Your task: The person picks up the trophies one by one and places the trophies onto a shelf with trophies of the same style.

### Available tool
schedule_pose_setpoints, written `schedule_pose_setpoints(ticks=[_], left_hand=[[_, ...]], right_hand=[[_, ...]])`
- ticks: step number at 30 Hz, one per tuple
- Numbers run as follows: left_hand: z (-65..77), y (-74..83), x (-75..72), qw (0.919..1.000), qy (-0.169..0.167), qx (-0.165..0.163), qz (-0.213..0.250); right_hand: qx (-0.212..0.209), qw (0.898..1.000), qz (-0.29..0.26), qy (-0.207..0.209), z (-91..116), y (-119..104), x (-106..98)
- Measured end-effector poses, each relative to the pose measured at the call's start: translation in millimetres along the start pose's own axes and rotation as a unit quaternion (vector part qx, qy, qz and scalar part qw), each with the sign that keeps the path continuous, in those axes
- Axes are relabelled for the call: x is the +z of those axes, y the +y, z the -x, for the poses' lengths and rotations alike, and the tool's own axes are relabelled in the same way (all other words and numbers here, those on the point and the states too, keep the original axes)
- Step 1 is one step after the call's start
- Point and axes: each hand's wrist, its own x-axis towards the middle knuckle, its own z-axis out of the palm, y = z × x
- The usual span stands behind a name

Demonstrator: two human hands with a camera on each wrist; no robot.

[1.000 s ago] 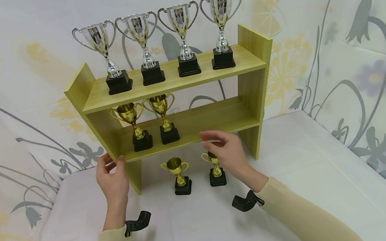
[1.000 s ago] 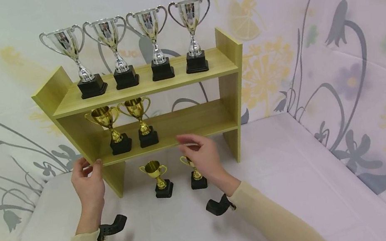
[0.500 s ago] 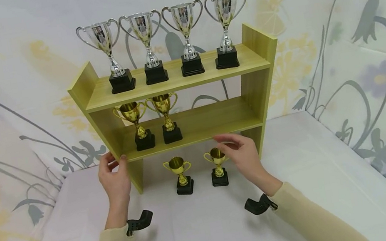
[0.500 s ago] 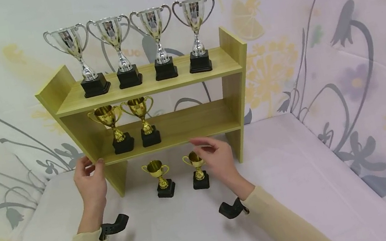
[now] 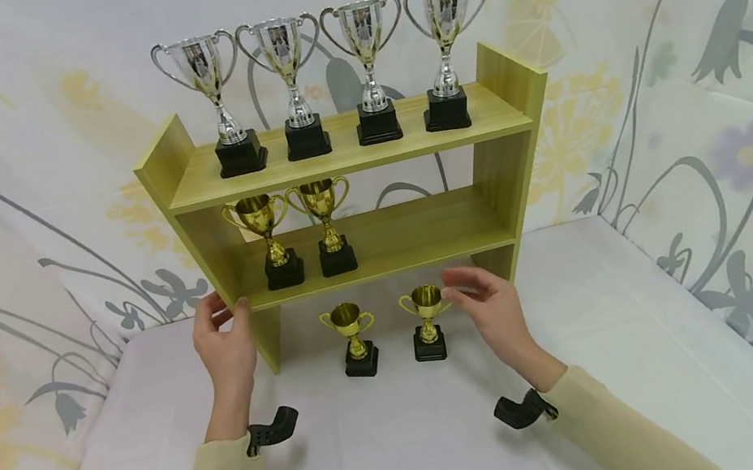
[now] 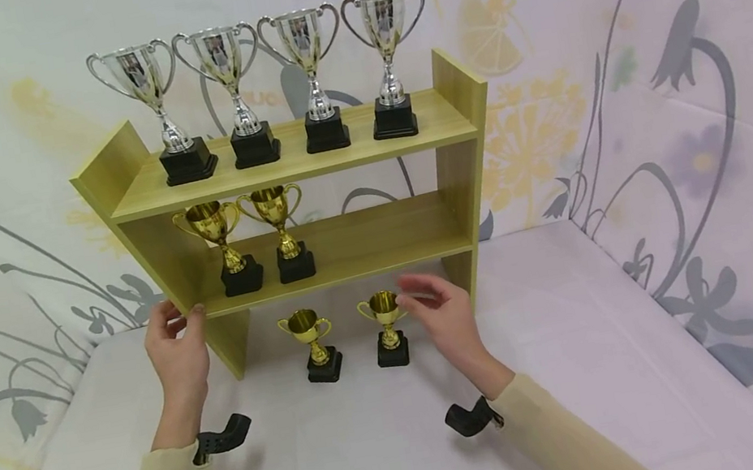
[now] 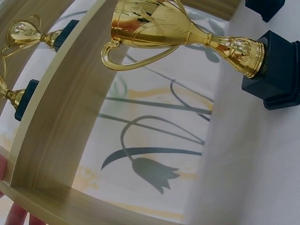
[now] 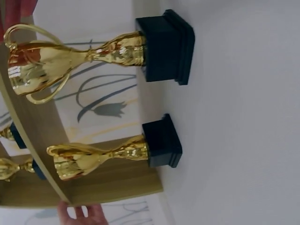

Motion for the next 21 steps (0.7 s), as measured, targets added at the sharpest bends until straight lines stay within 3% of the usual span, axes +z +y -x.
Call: schedule_pose_setpoints(ticks=[8, 21], left_hand=[[-0.1, -2.2, -1.1, 1.0000, 0.003, 0.000, -0.004], [-0.8, -0.6, -0.2, 1.0000, 0.003, -0.005, 0.000]], right_hand=[[0.056, 0.998, -0.019, -0.026, 3.6, 11.5, -0.6], [0.138, 0.988, -0.006, -0.074, 4.4, 25.0, 2.4]])
